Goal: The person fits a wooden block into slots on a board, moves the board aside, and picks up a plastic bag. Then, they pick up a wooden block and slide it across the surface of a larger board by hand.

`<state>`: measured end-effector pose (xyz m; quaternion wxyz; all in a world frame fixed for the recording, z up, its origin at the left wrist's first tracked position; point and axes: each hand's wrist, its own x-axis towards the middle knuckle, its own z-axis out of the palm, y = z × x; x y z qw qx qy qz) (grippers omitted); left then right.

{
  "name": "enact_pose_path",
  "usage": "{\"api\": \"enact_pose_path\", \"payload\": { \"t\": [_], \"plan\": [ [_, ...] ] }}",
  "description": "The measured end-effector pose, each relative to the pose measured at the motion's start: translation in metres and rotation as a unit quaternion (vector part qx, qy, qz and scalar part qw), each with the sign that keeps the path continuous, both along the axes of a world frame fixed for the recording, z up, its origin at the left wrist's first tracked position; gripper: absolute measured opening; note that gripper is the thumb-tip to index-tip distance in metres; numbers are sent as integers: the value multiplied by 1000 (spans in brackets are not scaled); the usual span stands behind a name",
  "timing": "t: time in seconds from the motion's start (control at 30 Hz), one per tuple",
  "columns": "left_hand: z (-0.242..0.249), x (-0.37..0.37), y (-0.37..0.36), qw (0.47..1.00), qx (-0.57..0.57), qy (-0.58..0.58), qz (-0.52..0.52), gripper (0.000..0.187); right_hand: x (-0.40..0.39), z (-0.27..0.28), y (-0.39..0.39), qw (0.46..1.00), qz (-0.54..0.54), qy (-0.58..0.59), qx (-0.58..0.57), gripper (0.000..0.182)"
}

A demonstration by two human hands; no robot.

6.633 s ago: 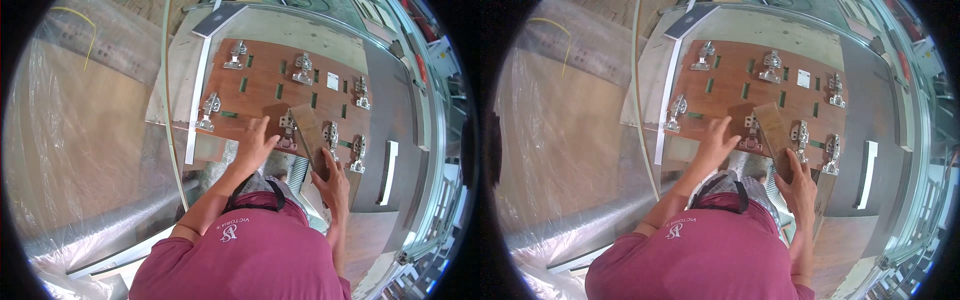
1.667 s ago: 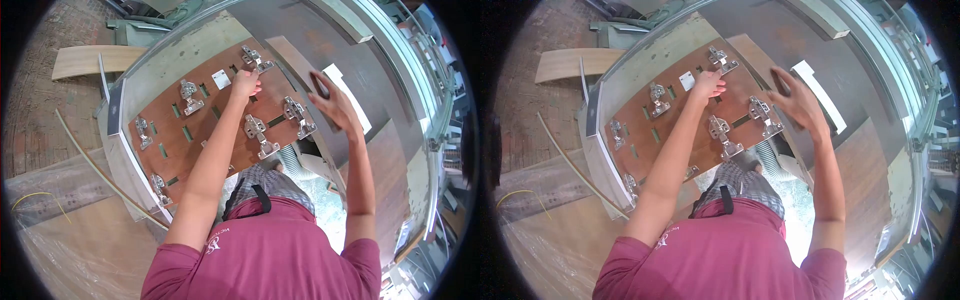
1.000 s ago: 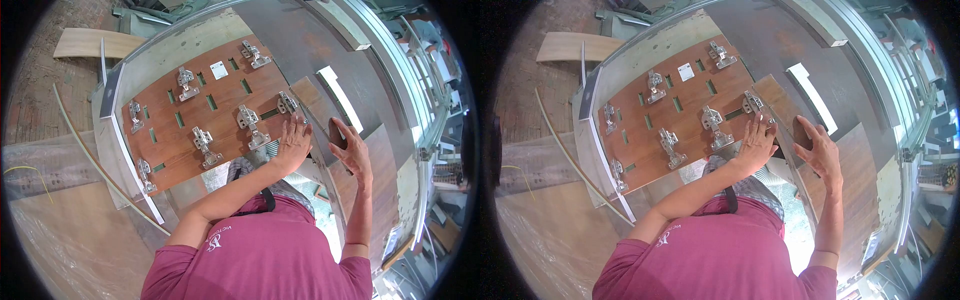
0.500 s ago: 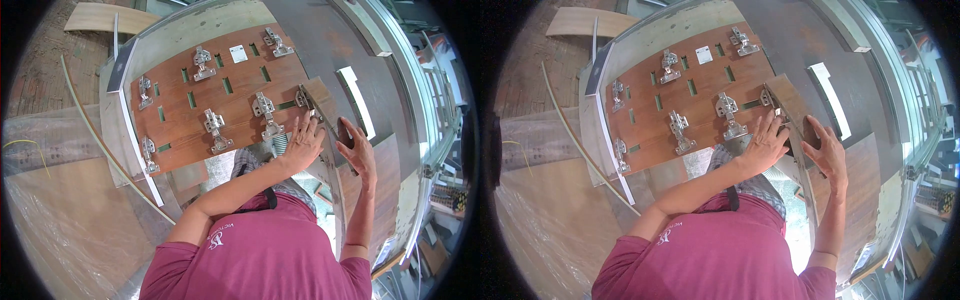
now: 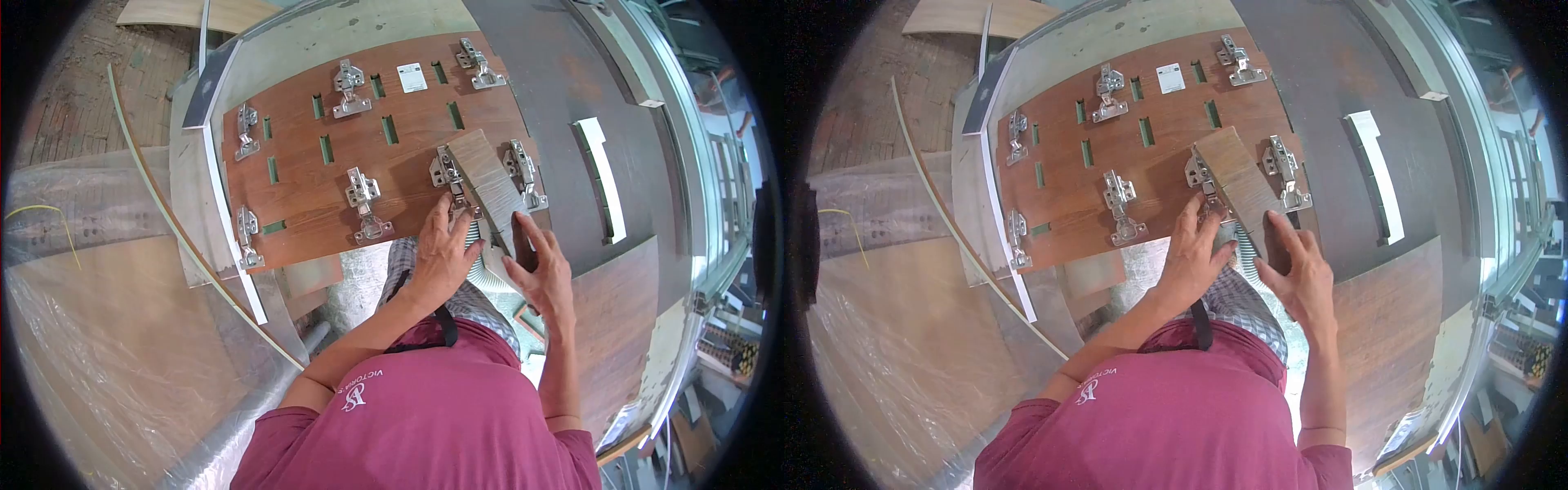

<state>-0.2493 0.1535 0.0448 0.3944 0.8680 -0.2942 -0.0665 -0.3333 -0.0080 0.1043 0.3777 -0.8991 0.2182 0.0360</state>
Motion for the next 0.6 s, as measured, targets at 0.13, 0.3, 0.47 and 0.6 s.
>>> {"api": "enact_pose_path", "payload": {
  "t": [0.13,0.3,0.47,0.6],
  "plan": [
    [-3,0,-1,1000,-3,-9,1,47,0,3,13,1000,-1,14,4,66],
    [-4,-2,1,1000,19,-11,1,46,0,5,10,998,23,57,-24,66],
    [-6,-2,4,1000,10,-5,1,45,1,6,9,999,17,40,-13,64],
    [13,-7,21,1000,11,7,24,44,5,6,12,999,19,40,-16,65]
  ]
}}
